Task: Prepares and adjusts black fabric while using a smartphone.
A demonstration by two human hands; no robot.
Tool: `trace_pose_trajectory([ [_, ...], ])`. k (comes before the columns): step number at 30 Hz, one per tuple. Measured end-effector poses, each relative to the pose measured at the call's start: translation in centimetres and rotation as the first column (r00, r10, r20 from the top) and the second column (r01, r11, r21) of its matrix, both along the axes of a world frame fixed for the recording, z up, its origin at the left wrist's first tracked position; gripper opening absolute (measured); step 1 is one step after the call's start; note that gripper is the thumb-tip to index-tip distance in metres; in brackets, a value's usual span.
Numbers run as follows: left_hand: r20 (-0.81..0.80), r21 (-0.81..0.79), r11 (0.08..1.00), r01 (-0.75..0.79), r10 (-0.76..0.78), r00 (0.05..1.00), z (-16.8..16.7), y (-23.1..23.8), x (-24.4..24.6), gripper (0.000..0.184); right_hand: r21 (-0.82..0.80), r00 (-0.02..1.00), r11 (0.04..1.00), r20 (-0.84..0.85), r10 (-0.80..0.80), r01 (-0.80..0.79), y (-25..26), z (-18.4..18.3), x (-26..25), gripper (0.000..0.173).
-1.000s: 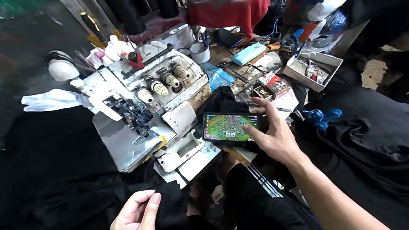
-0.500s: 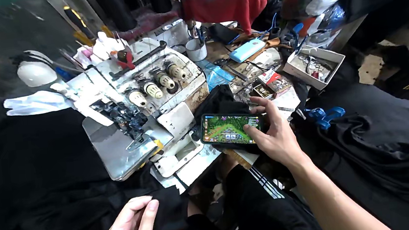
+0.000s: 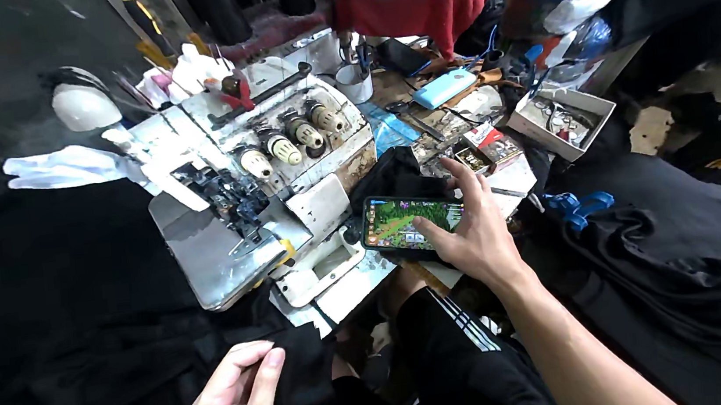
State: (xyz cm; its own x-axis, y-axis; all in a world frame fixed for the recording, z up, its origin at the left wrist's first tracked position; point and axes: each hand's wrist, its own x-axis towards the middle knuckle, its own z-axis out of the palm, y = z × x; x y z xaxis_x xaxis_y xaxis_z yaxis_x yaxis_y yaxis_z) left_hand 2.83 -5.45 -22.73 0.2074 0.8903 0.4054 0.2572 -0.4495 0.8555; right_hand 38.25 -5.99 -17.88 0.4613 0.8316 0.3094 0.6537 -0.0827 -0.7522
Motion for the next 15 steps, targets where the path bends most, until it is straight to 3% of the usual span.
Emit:
trace_pose_trajectory([
  [6,-0.005,-0.005,1.000,0.006,-0.006,1.000,-0.1,0.0,-0.1,0.007,0.103,0.988,0.992,-0.124,0.088,-0.076,-0.8,-0.7,0.6,0.073],
  [15,-0.024,0.011,1.000,-0.022,0.023,0.999,0.0,0.1,0.3,0.008,0.146,0.991,0.986,-0.091,0.100,-0.086,-2.4,-1.0,0.4,0.072],
])
